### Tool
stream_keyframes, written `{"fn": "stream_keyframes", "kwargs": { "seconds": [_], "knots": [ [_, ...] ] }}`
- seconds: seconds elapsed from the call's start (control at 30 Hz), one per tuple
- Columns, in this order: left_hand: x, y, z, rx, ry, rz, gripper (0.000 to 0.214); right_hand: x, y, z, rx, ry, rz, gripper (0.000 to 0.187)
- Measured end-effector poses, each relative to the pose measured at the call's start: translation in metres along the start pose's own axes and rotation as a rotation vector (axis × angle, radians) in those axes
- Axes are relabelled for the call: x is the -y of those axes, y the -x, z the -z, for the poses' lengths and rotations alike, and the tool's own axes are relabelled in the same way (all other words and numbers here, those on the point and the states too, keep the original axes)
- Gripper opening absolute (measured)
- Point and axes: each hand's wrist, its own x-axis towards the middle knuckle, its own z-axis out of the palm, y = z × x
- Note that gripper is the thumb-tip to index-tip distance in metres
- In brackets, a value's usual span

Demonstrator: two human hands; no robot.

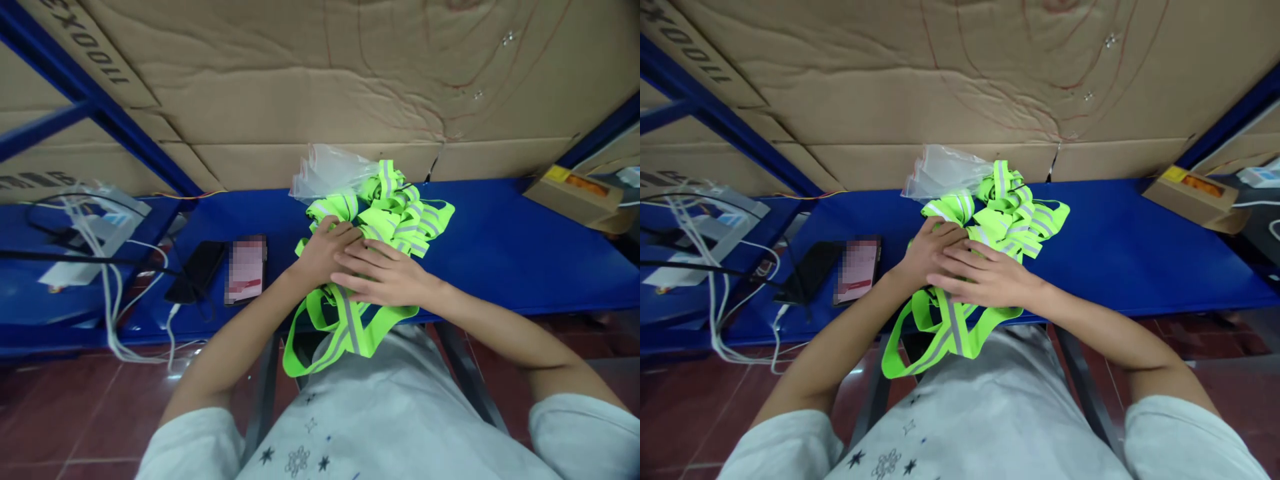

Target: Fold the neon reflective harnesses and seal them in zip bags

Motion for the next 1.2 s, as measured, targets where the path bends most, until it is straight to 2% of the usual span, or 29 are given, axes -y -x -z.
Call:
{"fn": "stream_keyframes", "kwargs": {
  "seconds": [0.03, 0.1, 0.2, 0.27, 0.37, 0.47, 0.53, 0.63, 0.77, 0.9, 1.0, 1.1, 1.2],
  "knots": [
    [0.000, 0.000, -0.001, 0.012, 0.011, -0.005, 0.023, 0.001, -0.001, -0.003, 0.071, -0.034, -0.039, 0.053],
    [0.001, 0.000, -0.003, 0.020, 0.028, 0.007, 0.022, -0.005, -0.001, -0.008, 0.116, -0.093, -0.198, 0.054],
    [0.005, 0.000, -0.005, 0.013, 0.070, 0.039, 0.022, -0.024, 0.006, -0.011, 0.095, -0.259, -0.394, 0.057],
    [0.009, 0.000, -0.005, -0.002, 0.115, 0.067, 0.025, -0.037, 0.011, -0.011, 0.088, -0.349, -0.472, 0.048],
    [0.012, -0.001, -0.001, -0.022, 0.213, 0.110, 0.028, -0.046, 0.014, -0.007, 0.078, -0.370, -0.530, 0.036],
    [0.016, -0.002, 0.006, -0.049, 0.342, 0.162, 0.025, -0.046, 0.014, -0.005, 0.075, -0.361, -0.537, 0.036],
    [0.021, -0.002, 0.008, -0.072, 0.434, 0.206, 0.028, -0.045, 0.016, -0.005, 0.061, -0.281, -0.507, 0.051],
    [0.027, -0.003, 0.010, -0.087, 0.553, 0.251, 0.031, -0.043, 0.017, -0.005, 0.036, -0.078, -0.404, 0.072],
    [0.025, -0.003, 0.011, -0.062, 0.632, 0.246, 0.025, -0.032, 0.011, -0.004, 0.051, 0.005, -0.272, 0.079],
    [0.019, -0.004, 0.015, -0.036, 0.655, 0.246, 0.026, -0.023, 0.003, -0.004, 0.128, 0.020, -0.329, 0.070],
    [0.018, -0.004, 0.018, -0.038, 0.644, 0.259, 0.027, -0.026, 0.004, -0.004, 0.125, 0.028, -0.390, 0.072],
    [0.020, -0.003, 0.018, -0.030, 0.599, 0.249, 0.027, -0.032, 0.008, -0.004, 0.131, 0.026, -0.387, 0.075],
    [0.021, -0.002, 0.013, -0.020, 0.490, 0.214, 0.026, -0.033, 0.011, -0.008, 0.135, 0.039, -0.370, 0.068]
  ]
}}
